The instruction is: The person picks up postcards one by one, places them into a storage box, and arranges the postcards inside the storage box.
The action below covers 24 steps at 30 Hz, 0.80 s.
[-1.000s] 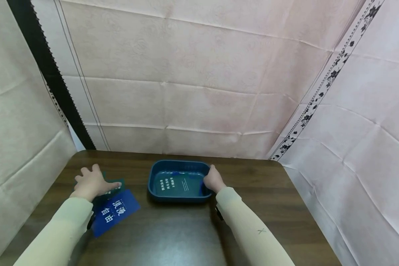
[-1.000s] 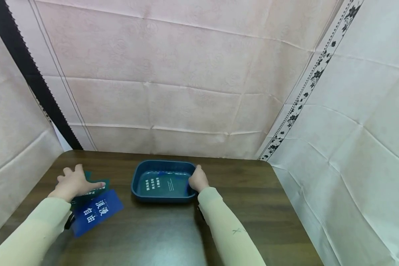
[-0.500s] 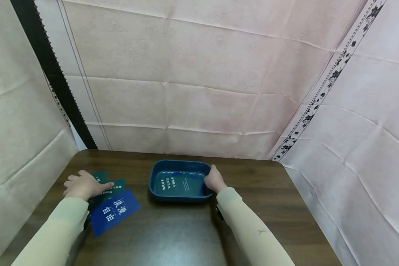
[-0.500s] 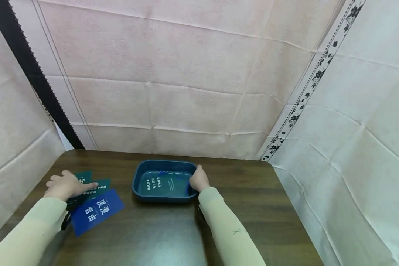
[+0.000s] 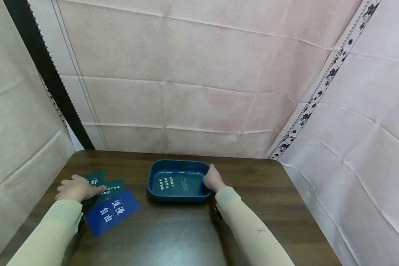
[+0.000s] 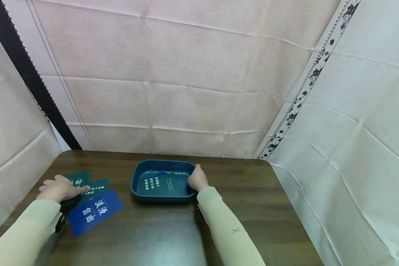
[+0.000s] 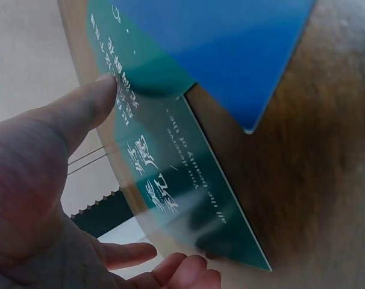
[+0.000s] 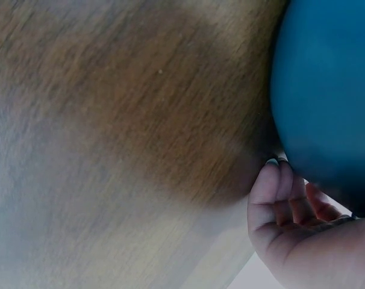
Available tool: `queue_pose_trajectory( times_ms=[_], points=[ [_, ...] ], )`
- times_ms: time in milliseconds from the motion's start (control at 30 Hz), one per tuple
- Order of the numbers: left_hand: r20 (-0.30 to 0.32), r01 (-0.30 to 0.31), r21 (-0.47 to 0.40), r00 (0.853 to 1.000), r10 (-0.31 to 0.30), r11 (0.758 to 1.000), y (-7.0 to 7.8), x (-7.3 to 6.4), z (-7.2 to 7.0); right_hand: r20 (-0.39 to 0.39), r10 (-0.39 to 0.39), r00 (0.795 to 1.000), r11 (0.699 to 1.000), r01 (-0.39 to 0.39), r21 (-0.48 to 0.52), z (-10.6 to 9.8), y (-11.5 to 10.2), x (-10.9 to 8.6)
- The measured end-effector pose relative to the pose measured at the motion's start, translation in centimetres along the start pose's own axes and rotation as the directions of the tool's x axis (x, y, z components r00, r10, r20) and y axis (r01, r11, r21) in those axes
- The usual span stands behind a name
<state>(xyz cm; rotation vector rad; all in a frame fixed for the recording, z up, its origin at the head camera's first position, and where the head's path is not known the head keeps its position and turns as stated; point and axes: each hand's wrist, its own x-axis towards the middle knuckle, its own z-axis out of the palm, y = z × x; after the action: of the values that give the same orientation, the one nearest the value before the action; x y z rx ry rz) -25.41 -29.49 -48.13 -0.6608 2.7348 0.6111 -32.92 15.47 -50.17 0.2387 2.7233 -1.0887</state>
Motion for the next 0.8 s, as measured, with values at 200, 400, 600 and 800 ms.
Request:
queue_pose_trajectory(
  times_ms=[200,400,600,800],
  points=[
    [0.032,0.008,0.018,0.999,-0.008,1.0,-0.3,0.2,0.0,0.009,0.011,1.0,1.0,-0.011,0.005,0.3,0.1,0.1],
    [0.025,0.006,0.024,1.0,-0.007,1.0,-0.2,0.8,0.0,0.012,0.011,1.0,0.999,-0.012,0.032,0.0,-0.2,-0.2],
    [0.037,0.019,0.035,0.999,-0.02,0.999,-0.3,1.3,0.2,0.019,0.016,1.0,1.0,-0.016,0.027,-0.2,-0.3,-0.3],
    [0.039,0.022,0.037,0.999,-0.023,0.999,-0.4,1.5,0.2,0.016,0.015,1.0,0.999,-0.015,0.028,-0.2,-0.2,-0.1]
  ],
)
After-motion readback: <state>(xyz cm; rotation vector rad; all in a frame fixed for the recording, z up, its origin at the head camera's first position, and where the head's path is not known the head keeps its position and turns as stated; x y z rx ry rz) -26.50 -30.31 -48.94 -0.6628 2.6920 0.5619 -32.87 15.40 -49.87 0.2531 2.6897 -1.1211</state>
